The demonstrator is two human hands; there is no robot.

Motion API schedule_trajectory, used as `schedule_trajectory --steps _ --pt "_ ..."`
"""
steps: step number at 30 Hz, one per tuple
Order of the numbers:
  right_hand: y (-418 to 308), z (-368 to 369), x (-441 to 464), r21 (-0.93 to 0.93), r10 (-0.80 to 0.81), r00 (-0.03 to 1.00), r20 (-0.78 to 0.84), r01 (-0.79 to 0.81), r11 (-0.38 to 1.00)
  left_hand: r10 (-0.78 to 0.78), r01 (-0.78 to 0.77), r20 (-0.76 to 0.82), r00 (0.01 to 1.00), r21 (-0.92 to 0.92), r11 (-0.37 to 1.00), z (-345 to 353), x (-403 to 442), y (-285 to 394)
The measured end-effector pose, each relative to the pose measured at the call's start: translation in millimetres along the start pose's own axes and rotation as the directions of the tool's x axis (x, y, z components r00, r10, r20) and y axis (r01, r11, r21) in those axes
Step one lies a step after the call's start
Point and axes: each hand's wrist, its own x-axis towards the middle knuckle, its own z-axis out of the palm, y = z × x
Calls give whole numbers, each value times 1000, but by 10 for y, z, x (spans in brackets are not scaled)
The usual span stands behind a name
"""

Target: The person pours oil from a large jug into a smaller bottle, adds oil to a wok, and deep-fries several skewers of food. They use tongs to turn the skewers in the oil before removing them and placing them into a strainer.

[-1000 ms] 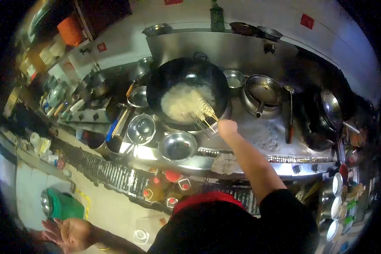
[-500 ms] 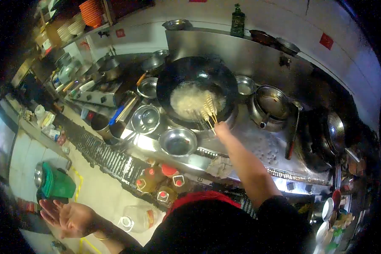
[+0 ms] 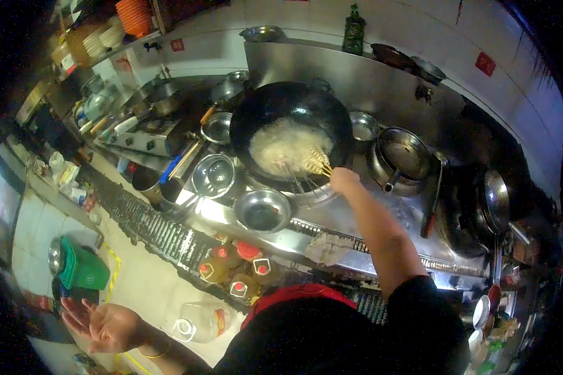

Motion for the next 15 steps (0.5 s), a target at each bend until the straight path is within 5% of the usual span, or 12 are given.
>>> schedule_trajectory --steps 5,9,11,12,15 --pt "1 201 -60 -156 25 990 -142 -48 987 -95 92 -27 995 -99 991 182 -121 36" --pt "11 -9 -416 -340 -6 999 -33 -5 940 -133 150 75 988 -310 939 161 -224 -21" --pt "107 -38 -521 -284 40 998 -37 -49 957 -140 207 176 974 -459 864 180 -263 11" --pt "147 -42 -553 -256 58 998 -40 -67 964 -205 211 53 977 -305 929 228 -316 41" --pt "282 72 -580 316 465 881 -90 -418 852 -165 172 50 985 -255 951 223 -381 60"
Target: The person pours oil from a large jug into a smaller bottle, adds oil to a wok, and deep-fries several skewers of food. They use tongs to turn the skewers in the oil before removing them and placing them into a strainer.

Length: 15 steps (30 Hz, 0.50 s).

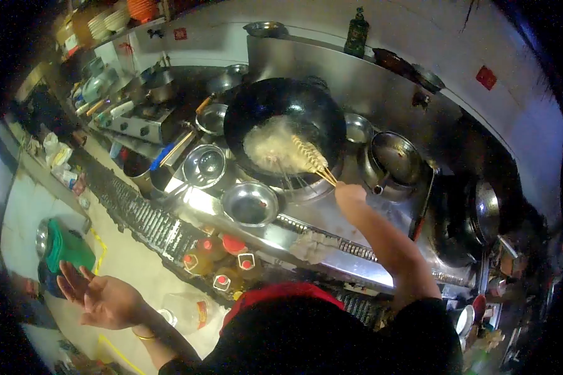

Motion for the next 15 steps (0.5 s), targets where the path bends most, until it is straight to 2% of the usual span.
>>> schedule_trajectory --steps 1,3,6,7,8,9,10,12,15 --pt "-5 -47 -2 -163 -188 982 21 189 968 17 -17 4 1000 13 1000 -14 -11 7" --pt "-37 -167 -17 -442 -509 849 142 515 735 10 -10 -7 1000 25 1000 -54 -2 30" --pt "48 373 527 -198 -662 739 127 673 713 7 -6 -38 999 31 1000 -125 46 54" --pt "-14 377 516 220 -518 819 247 473 853 7 -5 -52 999 31 1000 -144 65 54" --pt "-87 398 503 552 -404 814 418 125 824 12 -10 -49 999 43 999 -159 79 48" --pt "-130 417 483 715 -346 722 599 -289 637 15 -13 -44 999 57 998 -178 90 45" --pt "-136 414 436 744 -384 654 652 -454 490 17 -14 -38 999 72 997 -199 100 38" --pt "-121 402 365 655 -491 518 701 -739 156 3 -1 -36 999 76 997 -254 133 6" --pt "-120 442 371 618 -454 508 732 -775 130 -18 19 -46 999 36 999 -196 132 -49"
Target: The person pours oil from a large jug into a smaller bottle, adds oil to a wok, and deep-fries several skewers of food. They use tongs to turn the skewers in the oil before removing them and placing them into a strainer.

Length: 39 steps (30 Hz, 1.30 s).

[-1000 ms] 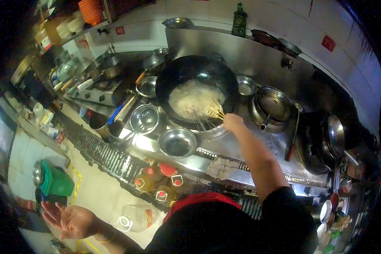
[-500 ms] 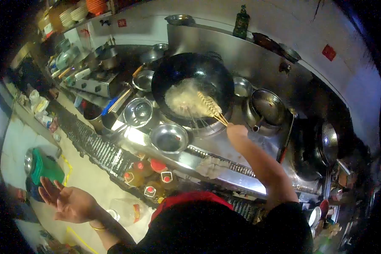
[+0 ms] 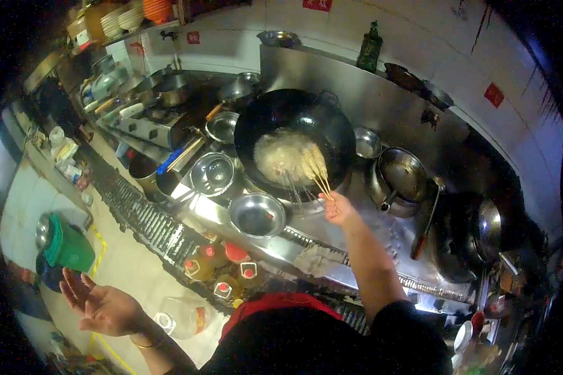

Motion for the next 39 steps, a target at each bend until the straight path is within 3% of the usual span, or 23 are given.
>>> schedule_trajectory --steps 1,3,4,5,6,8,10,11,13,15,16,19,20,23,26,27,29,31,33,34,36,37,39 --pt "-13 30 22 -225 -94 986 -137 61 972 -9 9 -3 1000 -20 1000 48 -8 -20" --pt "-106 161 48 -639 -345 882 -321 67 766 -31 31 5 999 -8 999 133 -40 -67" --pt "-137 188 -48 -720 -448 865 -226 162 675 -42 42 9 999 -3 999 159 -46 -102" --pt "-176 42 78 -954 -704 706 -71 158 254 -44 45 25 999 -13 999 166 -47 -152" --pt "-213 -97 199 -984 -880 466 92 -95 -154 -48 48 40 998 -22 999 158 -58 -207" --pt "-86 268 -148 -850 -891 245 383 -284 -444 -78 83 66 995 -77 994 93 -65 -310" --pt "-75 724 -443 -773 -762 433 481 -201 -602 -120 124 54 991 -66 990 126 -86 -393" --pt "-55 898 -358 -665 -656 720 227 -378 -644 -141 144 51 989 -61 988 131 -99 -430" --pt "260 1127 -377 -813 -627 754 198 -231 -534 -219 227 78 973 -111 968 104 -128 -521" --pt "514 1266 -249 -782 -642 759 109 -334 -527 -299 306 72 952 -134 943 109 -121 -612" --pt "554 1334 -195 -756 -581 814 15 -371 -539 -281 305 175 944 -135 943 75 -127 -654" --pt "599 1309 146 -705 -567 820 -82 -450 -548 -357 370 105 928 -156 916 102 -102 -696" --pt "613 1266 271 -737 -627 778 -28 -440 -513 -342 351 107 934 -81 933 61 -83 -736" --pt "520 1298 208 -745 -472 881 -24 -330 -579 -378 405 162 911 -191 894 -135 -9 -851" --pt "494 993 420 -958 -574 817 48 -125 -258 -425 523 360 831 -239 818 -283 -23 -961" --pt "509 946 444 -993 -513 855 -71 -13 116 -452 555 378 808 -229 800 -259 -97 -994" --pt "613 1006 306 -619 -281 941 -189 108 778 -596 722 436 675 -220 656 -316 -310 -1110" --pt "709 1034 255 -452 -219 965 -146 132 882 -795 843 423 434 121 524 -241 -686 -1278" --pt "727 874 339 -278 -98 992 -82 71 958 -885 946 466 7 282 157 -59 -1192 -1569" --pt "746 843 367 -301 -79 992 -94 48 952 -846 920 507 -164 388 54 104 -1380 -1601" --pt "763 824 390 -346 -46 992 -118 3 938 -823 876 391 -412 418 -240 312 -2012 -1958" --pt "772 925 301 -498 -162 968 -192 46 866 -790 829 311 -529 389 -402 453 -2307 -2128" --pt "799 1206 30 -764 -411 870 -272 64 642 -623 735 392 -677 303 -607 668 -2786 -2463"
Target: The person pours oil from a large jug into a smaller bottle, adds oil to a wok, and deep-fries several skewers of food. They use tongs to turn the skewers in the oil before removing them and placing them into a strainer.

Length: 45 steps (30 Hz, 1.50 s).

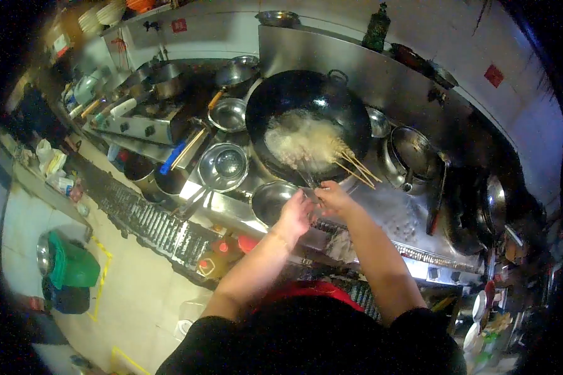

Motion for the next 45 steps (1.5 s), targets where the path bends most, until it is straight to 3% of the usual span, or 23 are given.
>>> schedule_trajectory --steps 1,4,6,7,11,14,16,18,21,24,25,28,29,30,31,32,33,34,36,39,42,45 --pt "172 -61 250 13 -176 984 -8 176 984 23 -25 -53 998 -30 999 2 283 -40" --pt "71 -252 391 -141 -104 979 178 130 982 118 -134 -222 968 -61 989 162 709 -121" --pt "-117 -155 220 16 -40 992 116 39 999 240 -253 -332 912 4 968 402 636 -114" --pt "-176 -129 164 100 -4 996 89 -5 995 255 -252 -268 929 47 967 381 650 -121" --pt "180 -278 549 295 -61 965 254 -17 955 169 -163 -216 962 44 986 370 625 -206" --pt "171 -536 556 -87 -78 997 21 80 993 177 -158 -412 894 78 984 452 394 -85" --pt "140 -710 572 -278 -137 988 70 151 949 185 -169 -388 903 75 983 458 250 -24" --pt "94 -805 503 -445 -224 970 90 241 863 253 -218 -318 914 143 965 409 163 -33" --pt "246 -1037 692 -685 -549 825 135 478 550 292 -169 -337 895 348 922 355 -20 145" --pt "218 -1362 779 -753 -569 812 128 453 477 322 -66 -315 893 615 786 273 -163 473" --pt "225 -1345 788 -715 -526 838 144 455 531 353 -76 -284 892 673 736 319 -181 509" --pt "158 -1042 784 -587 -406 890 206 445 676 284 -10 -421 861 545 838 571 -17 358" --pt "241 -871 846 -524 -415 889 196 452 722 245 -19 -452 858 448 894 535 137 237" --pt "337 -688 891 -458 -423 887 184 458 762 197 -64 -382 903 332 941 463 270 115" --pt "269 -585 709 -178 -235 950 203 272 946 141 -56 -341 930 248 967 488 351 12" --pt "192 -510 519 106 -50 959 280 21 994 86 -39 -294 952 161 986 514 422 -82" --pt "213 -443 502 170 -31 941 338 -28 985 106 -73 -291 951 124 990 496 522 -165" --pt "249 -351 480 395 -49 949 311 -83 915 127 -107 -289 949 85 991 502 595 -230" --pt "280 -380 488 452 -57 949 312 -95 887 145 -135 -289 946 55 989 447 667 -279" --pt "265 -460 583 314 24 923 383 -155 937 147 -125 -312 939 90 988 457 617 -270" --pt "218 -499 579 94 -5 964 266 -21 995 175 -135 -381 908 130 982 468 557 -193" --pt "291 -521 738 -113 -197 951 239 229 967 148 -107 -410 900 120 987 561 467 -77"
